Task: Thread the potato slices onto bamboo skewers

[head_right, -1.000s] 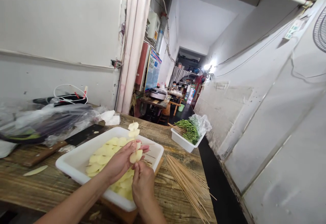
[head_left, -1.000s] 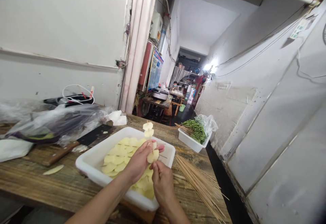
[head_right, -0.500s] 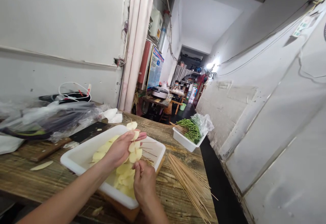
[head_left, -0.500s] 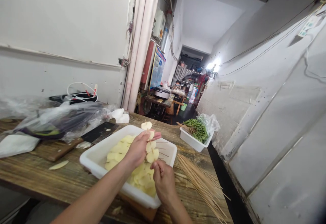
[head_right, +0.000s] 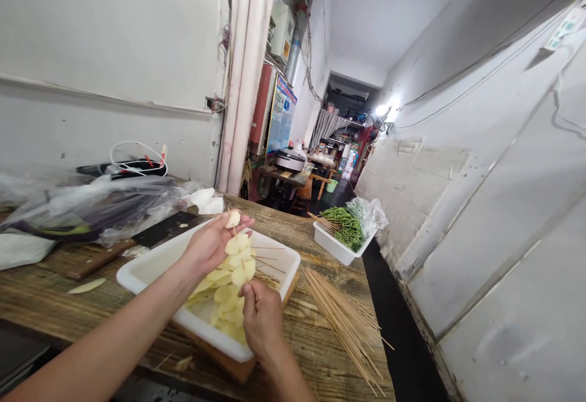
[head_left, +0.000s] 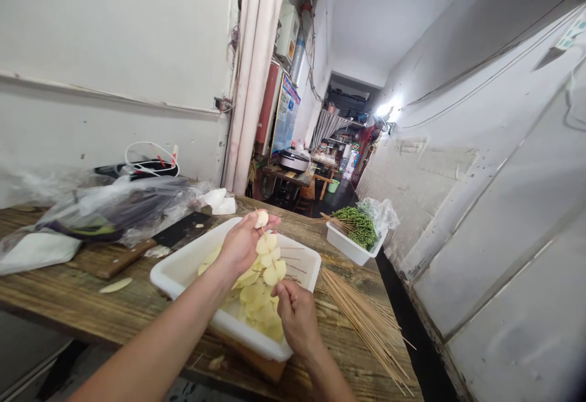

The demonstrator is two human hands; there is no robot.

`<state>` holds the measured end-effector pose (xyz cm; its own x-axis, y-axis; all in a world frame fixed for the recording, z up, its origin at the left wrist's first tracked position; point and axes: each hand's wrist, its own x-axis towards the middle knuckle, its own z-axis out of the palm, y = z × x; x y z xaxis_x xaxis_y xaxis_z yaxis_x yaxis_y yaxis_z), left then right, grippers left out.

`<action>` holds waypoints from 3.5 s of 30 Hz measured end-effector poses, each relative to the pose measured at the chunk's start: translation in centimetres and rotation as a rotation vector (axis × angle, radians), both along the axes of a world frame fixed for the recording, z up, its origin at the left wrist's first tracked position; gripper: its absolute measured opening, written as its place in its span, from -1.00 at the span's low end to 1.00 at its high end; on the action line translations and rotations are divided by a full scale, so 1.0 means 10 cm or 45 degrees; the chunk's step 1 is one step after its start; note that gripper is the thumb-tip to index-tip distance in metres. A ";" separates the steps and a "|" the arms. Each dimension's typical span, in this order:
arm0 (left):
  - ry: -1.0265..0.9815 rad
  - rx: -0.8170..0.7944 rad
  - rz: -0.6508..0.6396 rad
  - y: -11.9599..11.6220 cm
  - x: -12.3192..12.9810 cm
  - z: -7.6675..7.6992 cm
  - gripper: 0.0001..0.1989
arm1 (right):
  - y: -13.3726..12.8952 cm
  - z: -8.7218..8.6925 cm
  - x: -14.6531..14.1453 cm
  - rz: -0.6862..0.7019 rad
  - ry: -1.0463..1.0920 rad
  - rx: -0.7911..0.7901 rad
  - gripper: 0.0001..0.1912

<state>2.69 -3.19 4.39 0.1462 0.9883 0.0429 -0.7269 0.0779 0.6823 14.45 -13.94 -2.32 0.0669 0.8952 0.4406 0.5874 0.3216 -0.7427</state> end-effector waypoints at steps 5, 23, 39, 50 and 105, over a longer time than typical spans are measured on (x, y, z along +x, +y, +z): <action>0.069 0.102 -0.011 -0.07 0.03 0.03 -0.87 | -0.01 0.01 0.00 0.003 0.052 0.015 -0.68; 0.060 -0.019 -0.158 -0.18 0.10 -0.03 -0.75 | -0.06 0.05 0.07 -0.067 0.122 0.071 -0.67; 0.434 -0.026 -0.449 0.00 -0.12 -0.10 -0.89 | -0.15 0.15 0.39 0.027 -0.118 0.004 -0.67; 0.354 -0.131 -0.653 -0.09 -0.28 0.00 -0.92 | -0.38 0.25 0.78 0.266 -0.027 -0.151 -0.67; 0.359 -0.212 -0.189 -0.25 -0.16 0.01 -0.93 | -0.62 -0.13 0.61 0.196 0.105 -0.095 -0.72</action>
